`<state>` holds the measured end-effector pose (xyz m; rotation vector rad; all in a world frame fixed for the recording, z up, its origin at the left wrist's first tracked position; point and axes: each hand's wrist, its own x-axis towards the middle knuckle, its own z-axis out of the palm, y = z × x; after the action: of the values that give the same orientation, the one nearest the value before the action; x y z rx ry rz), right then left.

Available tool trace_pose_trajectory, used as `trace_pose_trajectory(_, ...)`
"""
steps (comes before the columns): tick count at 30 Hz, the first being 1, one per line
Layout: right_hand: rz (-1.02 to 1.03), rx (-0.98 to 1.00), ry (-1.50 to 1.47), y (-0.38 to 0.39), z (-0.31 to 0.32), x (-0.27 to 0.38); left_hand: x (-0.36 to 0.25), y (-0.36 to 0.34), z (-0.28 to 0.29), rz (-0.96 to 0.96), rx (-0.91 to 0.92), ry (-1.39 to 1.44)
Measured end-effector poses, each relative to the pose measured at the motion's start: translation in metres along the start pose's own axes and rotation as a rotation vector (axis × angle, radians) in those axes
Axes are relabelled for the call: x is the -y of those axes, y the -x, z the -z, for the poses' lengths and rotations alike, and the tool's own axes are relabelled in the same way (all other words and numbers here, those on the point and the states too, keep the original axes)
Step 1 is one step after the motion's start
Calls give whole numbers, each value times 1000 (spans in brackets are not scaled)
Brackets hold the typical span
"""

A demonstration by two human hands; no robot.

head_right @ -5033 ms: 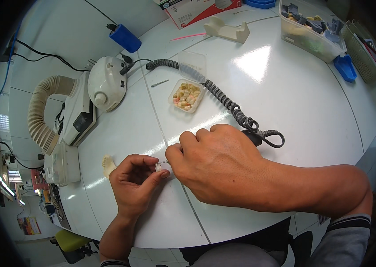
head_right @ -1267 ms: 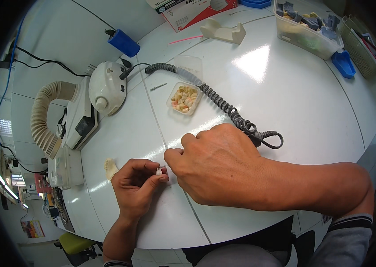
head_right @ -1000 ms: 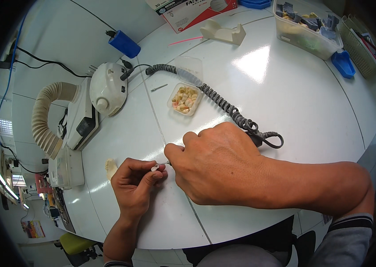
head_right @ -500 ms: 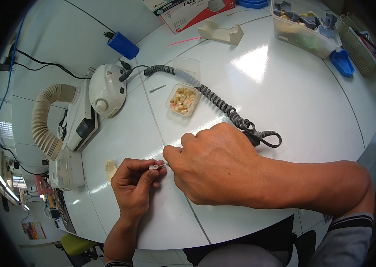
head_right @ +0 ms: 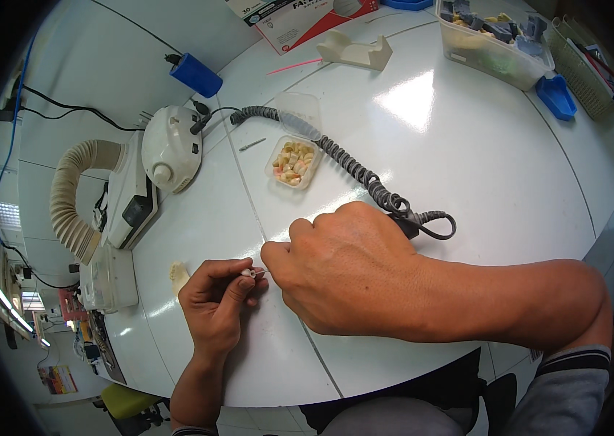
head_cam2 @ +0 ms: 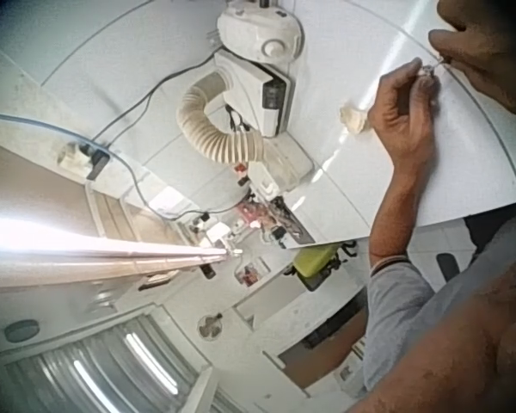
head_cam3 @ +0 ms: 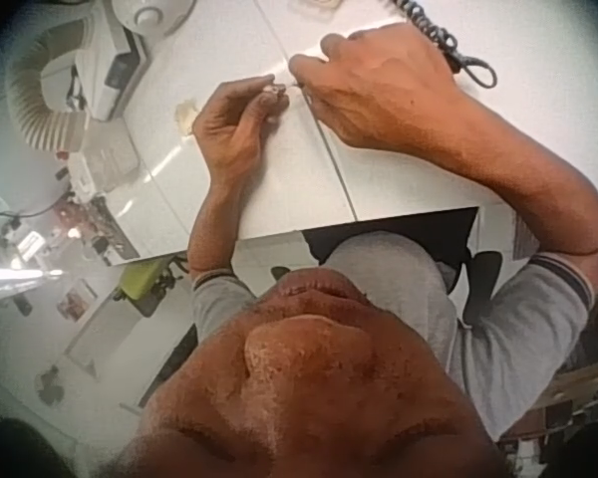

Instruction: Refining a small dental prosthetic component using a hand-held rotary tool at a laboratory bench.

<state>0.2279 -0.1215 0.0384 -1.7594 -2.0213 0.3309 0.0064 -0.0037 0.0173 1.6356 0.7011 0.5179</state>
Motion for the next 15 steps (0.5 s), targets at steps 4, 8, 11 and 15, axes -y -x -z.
trace_pose_trajectory(4, 5, -6, -2, 3, -1, -1, -4, -2, -4, 25, 1, -54)
trace_pose_trajectory(8, 7, -1, 2, 2, 0, 0, -3, 0, -2, 5, 8, -35)
trace_pose_trajectory(11, -2, 11, -3, 2, 1, 0, -1, -1, -1, 14, 34, -21)
trace_pose_trajectory(15, 0, 16, -14, 2, 0, 0, 1, -3, 3, -74, 81, -145)
